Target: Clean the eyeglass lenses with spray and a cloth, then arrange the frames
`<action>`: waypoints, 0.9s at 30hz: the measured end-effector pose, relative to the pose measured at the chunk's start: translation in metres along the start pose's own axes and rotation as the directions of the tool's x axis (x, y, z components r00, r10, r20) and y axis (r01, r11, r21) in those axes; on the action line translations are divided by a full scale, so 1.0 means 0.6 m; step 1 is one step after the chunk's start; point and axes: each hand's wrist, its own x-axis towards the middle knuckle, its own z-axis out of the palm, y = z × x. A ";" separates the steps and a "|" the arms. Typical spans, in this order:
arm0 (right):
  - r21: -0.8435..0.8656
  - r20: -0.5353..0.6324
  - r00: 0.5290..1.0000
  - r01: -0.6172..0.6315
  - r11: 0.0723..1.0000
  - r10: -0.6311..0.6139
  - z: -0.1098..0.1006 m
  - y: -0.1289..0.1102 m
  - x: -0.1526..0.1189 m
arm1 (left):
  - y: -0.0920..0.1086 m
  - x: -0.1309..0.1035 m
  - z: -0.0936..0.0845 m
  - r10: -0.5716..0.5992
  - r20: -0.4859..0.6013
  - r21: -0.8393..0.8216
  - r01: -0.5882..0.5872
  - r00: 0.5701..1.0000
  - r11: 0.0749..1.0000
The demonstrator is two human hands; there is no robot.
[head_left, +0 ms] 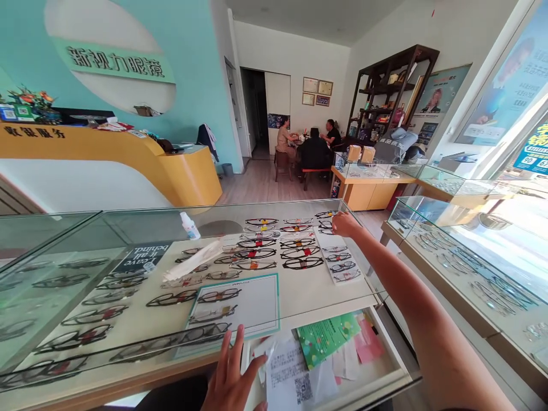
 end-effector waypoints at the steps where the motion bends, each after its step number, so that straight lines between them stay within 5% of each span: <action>1: 0.015 0.001 1.000 -0.015 1.000 0.015 -0.006 -0.004 -0.008 | 0.004 0.002 -0.003 -0.013 0.000 0.001 0.013 1.000 1.000; 5: 0.137 -0.003 1.000 -0.013 0.990 0.014 -0.044 -0.023 -0.069 | 0.019 0.007 -0.017 -0.035 0.022 -0.019 0.036 0.999 0.999; 9: 0.342 0.052 0.983 0.149 0.928 -0.177 -0.090 -0.064 -0.176 | 0.023 0.008 -0.028 -0.055 0.032 -0.036 0.056 0.998 0.998; 12: 0.625 0.149 0.872 0.282 0.728 -0.466 -0.101 -0.115 -0.260 | 0.025 0.010 -0.034 -0.039 0.029 -0.032 0.040 0.999 0.999; 15: 0.802 0.222 0.746 0.227 0.553 -0.628 -0.071 -0.173 -0.325 | 0.029 0.014 -0.040 -0.043 0.019 -0.045 0.044 0.999 0.998; 18: 0.723 0.370 0.687 0.211 0.658 -0.626 -0.001 -0.225 -0.368 | 0.032 0.018 -0.044 -0.085 0.029 -0.050 0.086 0.996 0.995; 20: 0.575 0.415 0.706 0.286 0.767 -0.574 0.055 -0.254 -0.387 | 0.030 0.018 -0.046 -0.117 0.031 -0.026 0.118 0.993 0.993; 23: 0.349 0.279 0.832 0.378 0.857 -0.480 0.127 -0.287 -0.395 | 0.024 0.016 -0.048 -0.179 0.012 0.051 0.179 0.984 0.983; 27: 0.247 0.102 0.904 0.381 0.891 -0.415 0.189 -0.309 -0.350 | 0.014 0.014 -0.044 -0.229 0.004 0.122 0.227 0.973 0.966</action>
